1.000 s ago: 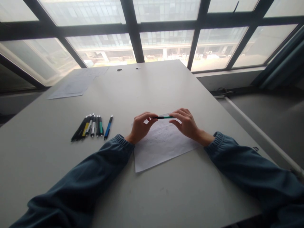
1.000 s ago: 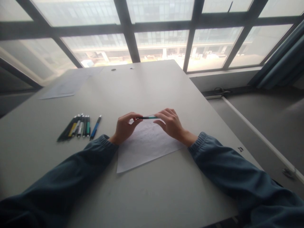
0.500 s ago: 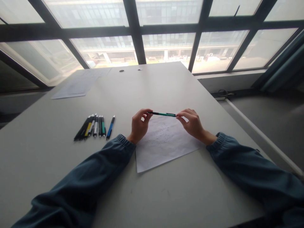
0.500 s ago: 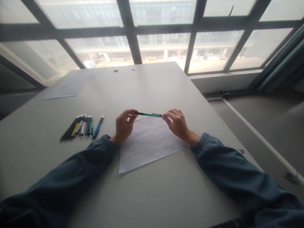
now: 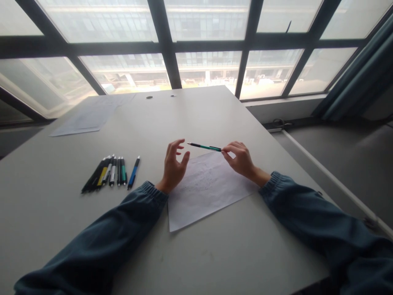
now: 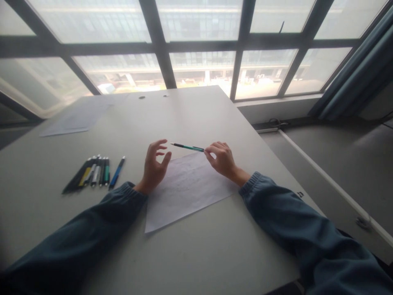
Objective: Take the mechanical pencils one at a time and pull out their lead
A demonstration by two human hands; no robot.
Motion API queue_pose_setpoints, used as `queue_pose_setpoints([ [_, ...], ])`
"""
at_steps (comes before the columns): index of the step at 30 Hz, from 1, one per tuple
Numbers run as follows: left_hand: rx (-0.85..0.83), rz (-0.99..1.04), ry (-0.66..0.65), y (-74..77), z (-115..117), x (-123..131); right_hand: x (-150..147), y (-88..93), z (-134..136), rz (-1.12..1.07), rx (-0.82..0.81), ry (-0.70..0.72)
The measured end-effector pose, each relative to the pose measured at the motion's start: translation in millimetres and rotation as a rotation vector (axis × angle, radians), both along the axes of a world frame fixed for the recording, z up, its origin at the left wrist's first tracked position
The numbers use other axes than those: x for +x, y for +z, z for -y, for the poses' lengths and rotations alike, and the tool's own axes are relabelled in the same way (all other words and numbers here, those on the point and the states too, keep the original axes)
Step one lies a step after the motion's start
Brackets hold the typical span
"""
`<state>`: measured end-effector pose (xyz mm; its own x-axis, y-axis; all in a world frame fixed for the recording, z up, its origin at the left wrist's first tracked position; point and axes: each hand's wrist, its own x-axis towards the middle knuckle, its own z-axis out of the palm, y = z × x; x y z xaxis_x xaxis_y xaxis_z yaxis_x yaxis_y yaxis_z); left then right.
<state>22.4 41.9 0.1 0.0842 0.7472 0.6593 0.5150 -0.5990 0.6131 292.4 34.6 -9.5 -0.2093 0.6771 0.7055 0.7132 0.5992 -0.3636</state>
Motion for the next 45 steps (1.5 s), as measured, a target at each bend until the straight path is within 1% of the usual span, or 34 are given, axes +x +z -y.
queue_pose_setpoints([
  [2,0.007,-0.095,-0.038,-1.5,0,0,9,-2.1,-12,-0.034,-0.004,-0.084],
  [6,-0.034,-0.407,-0.239,-8.3,1,0,38,-6.9,-41,-0.082,-0.064,-0.293],
  [8,-0.038,-0.521,-0.328,-11.5,1,0,56,-8.5,-55,-0.080,-0.112,-0.434],
  [10,-0.036,-0.571,-0.390,-13.1,1,0,73,-9.5,-66,-0.065,-0.171,-0.575],
  [13,-0.033,-0.589,-0.457,-11.9,2,0,93,-10.1,-78,-0.042,-0.272,-0.730],
  [15,-0.039,-0.599,-0.491,-9.4,3,0,102,-10.5,-84,-0.026,-0.340,-0.804],
  [17,-0.043,-0.619,-0.515,-6.7,5,1,107,-11.1,-89,-0.011,-0.395,-0.850],
  [22,-0.040,-0.633,-0.557,-3.4,8,2,111,-13.6,-104,0.037,-0.456,-0.877],
  [29,-0.048,-0.650,-0.550,-4.0,7,1,115,-16.5,-119,0.080,-0.482,-0.850],
  [34,-0.048,-0.653,-0.548,-4.8,7,1,117,-18.0,-121,0.085,-0.491,-0.835],
  [41,-0.063,-0.632,-0.555,-2.1,8,2,117,-19.1,-121,0.077,-0.485,-0.826],
  [45,-0.059,-0.638,-0.550,-3.5,8,2,117,-18.9,-121,0.067,-0.483,-0.814],
])
